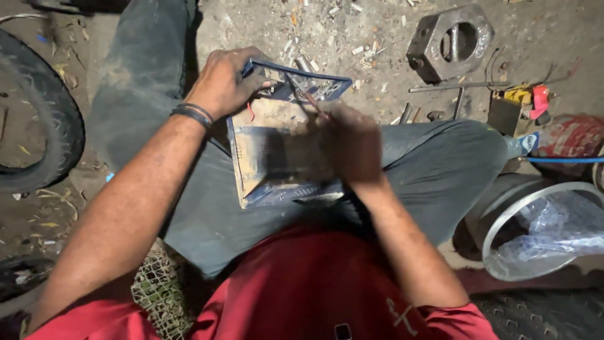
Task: The person sits on the ground and uses a screwdriver to remove screws from a blue metal electronics casing. They open the casing, inspect the internal components and wires, and then use pliers to adjust or remove parts inside. The person continues to manipulate the casing and internal components throughout the clip.
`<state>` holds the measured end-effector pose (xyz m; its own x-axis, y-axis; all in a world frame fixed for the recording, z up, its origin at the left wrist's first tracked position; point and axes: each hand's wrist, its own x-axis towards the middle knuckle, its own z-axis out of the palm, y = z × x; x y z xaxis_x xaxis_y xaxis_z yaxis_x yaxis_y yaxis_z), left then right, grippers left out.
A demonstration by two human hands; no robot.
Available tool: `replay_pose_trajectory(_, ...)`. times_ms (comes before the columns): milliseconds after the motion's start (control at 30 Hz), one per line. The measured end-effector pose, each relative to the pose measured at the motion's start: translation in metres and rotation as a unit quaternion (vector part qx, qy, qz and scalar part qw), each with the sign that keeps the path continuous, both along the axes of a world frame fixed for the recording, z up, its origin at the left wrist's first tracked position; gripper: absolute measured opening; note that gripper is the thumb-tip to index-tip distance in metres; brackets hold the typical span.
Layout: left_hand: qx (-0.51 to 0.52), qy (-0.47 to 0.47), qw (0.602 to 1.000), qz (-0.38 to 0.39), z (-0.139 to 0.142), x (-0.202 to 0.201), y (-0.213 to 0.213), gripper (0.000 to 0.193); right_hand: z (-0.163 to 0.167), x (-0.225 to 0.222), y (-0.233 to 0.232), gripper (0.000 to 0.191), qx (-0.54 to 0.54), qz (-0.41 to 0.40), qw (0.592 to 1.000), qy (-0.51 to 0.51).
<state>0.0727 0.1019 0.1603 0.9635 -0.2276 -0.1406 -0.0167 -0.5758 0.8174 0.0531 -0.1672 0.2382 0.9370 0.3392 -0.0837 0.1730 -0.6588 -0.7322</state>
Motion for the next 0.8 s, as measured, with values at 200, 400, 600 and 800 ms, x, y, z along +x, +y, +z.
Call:
replay_pose_trajectory(200, -0.017, 0.011, 1.0, -0.004, 0.0, -0.001, 0.0, 0.03, -0.007, -0.012, 0.005, 0.01, 0.036, -0.021, 0.999, 0.001)
replay_pose_trajectory(400, -0.033, 0.031, 0.999, -0.001, 0.002, -0.001, 0.0, 0.03, -0.001, -0.002, 0.003, 0.004, 0.043, 0.022, 0.999, -0.01)
replay_pose_trajectory(600, -0.03, 0.039, 0.999, 0.003, -0.006, -0.007, 0.008, 0.029, 0.009, 0.037, -0.003, 0.012, 0.02, 0.131, 0.989, 0.061)
replay_pose_trajectory(800, 0.002, 0.036, 0.999, -0.001, -0.017, -0.021, 0.024, 0.027, -0.003, 0.086, 0.024, 0.015, -0.132, 0.238, 0.956, 0.112)
